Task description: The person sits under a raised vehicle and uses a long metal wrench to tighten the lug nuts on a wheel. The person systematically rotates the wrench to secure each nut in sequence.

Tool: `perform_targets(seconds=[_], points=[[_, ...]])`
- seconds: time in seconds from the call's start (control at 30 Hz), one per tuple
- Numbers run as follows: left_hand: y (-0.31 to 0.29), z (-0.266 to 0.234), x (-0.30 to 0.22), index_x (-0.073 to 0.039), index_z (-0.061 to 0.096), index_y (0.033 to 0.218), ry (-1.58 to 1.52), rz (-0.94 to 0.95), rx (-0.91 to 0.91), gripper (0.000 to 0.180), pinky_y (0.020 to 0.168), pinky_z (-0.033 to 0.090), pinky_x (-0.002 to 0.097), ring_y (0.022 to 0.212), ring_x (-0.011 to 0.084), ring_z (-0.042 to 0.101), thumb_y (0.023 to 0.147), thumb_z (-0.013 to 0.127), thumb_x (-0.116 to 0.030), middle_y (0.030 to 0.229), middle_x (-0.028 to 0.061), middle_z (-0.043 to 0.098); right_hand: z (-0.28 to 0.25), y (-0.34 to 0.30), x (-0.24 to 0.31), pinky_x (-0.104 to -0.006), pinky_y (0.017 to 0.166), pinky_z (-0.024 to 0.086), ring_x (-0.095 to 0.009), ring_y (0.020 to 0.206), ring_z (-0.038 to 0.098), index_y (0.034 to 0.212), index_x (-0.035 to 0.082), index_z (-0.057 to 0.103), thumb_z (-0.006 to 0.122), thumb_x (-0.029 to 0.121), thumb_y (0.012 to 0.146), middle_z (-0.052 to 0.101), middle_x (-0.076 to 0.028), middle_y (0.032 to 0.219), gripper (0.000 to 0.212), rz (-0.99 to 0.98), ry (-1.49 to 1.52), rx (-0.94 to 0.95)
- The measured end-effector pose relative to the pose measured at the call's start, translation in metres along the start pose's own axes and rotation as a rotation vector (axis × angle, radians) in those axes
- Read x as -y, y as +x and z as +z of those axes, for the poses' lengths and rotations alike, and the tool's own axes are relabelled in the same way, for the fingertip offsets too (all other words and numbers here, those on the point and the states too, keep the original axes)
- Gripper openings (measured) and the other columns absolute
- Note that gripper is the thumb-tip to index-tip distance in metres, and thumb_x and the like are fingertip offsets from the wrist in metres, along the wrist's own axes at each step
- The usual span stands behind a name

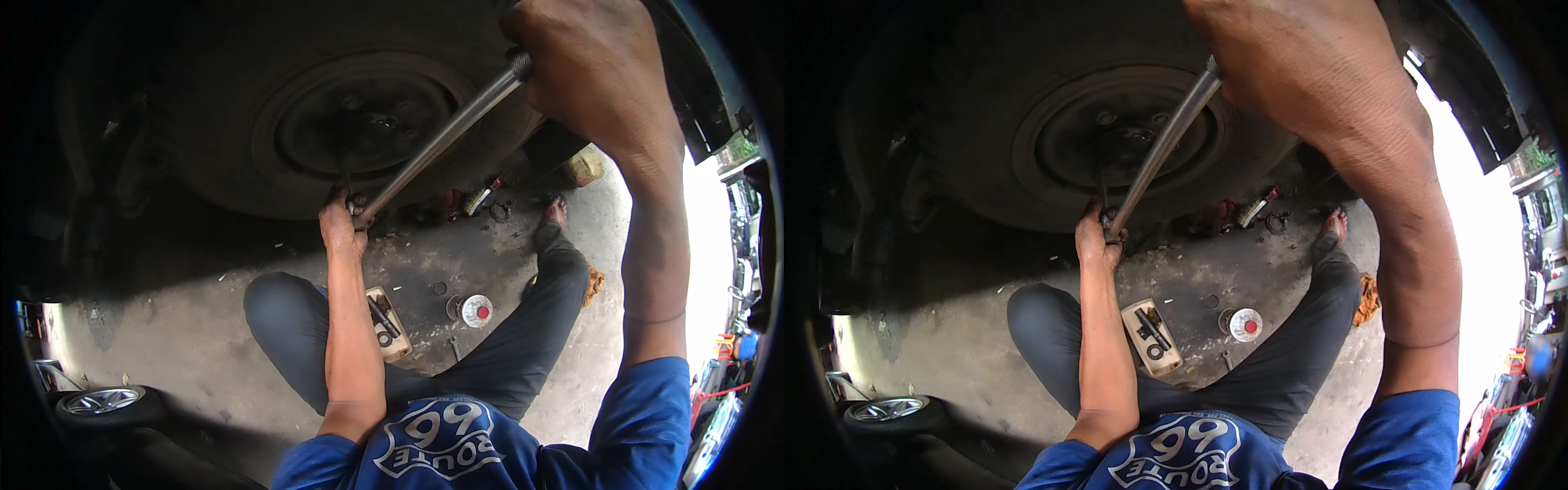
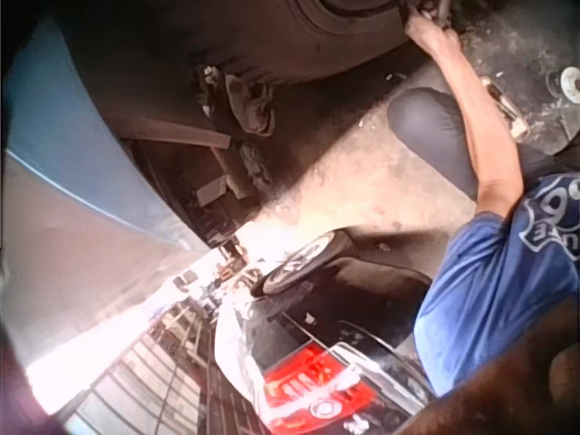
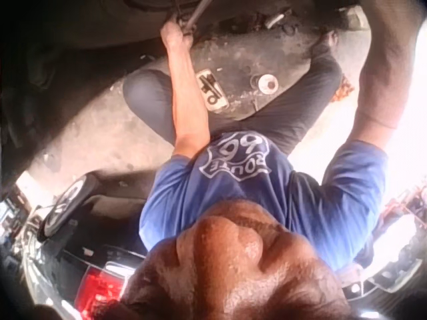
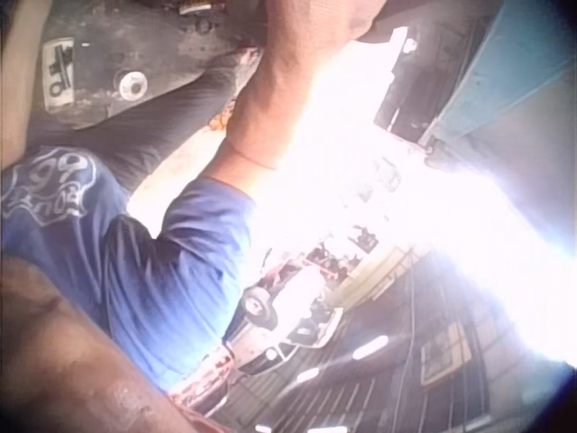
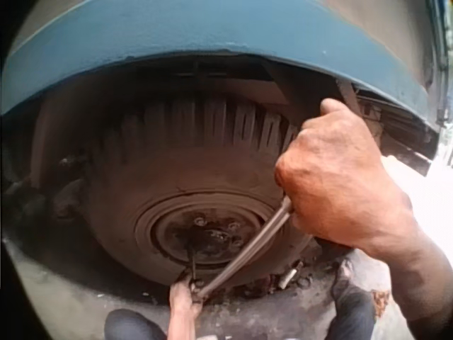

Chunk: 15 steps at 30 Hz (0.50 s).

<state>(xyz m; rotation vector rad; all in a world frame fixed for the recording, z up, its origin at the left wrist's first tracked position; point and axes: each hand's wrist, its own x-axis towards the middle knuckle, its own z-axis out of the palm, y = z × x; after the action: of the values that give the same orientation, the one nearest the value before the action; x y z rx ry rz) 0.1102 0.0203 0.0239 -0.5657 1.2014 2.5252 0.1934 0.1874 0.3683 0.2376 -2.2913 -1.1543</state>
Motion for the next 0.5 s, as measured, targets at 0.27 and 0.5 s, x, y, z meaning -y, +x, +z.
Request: perform_targets(seconds=[0.27,0.5], points=[[-0.004,0.02,0.0,0.0,0.065,0.103,0.263,0.23,-0.172,0.018,0.05,0.042,0.027,0.061,0.0129,0.052,0.096,0.065,-0.017,0.079,0.0033,0.06,0.177,-0.154,0.015,-0.0469,0.067,0.054,-0.031,0.078,0.067,0.075,0.011,0.073,0.073,0.019,0.057,0.065,-0.013,0.071,0.02,0.396,0.439,0.422],[-0.015,0.03,0.004,0.0,0.067,0.119,0.706,0.373,-0.234,0.026,0.045,0.044,0.0292,0.052,0.0114,0.046,0.099,0.06,-0.015,0.071,0.0017,0.054,0.351,-0.297,0.285,-0.0424,0.089,0.054,-0.037,0.099,0.068,0.084,0.003,0.071,0.056,0.022,0.076,0.072,-0.02,0.097,0.026,0.593,1.003,0.933]])
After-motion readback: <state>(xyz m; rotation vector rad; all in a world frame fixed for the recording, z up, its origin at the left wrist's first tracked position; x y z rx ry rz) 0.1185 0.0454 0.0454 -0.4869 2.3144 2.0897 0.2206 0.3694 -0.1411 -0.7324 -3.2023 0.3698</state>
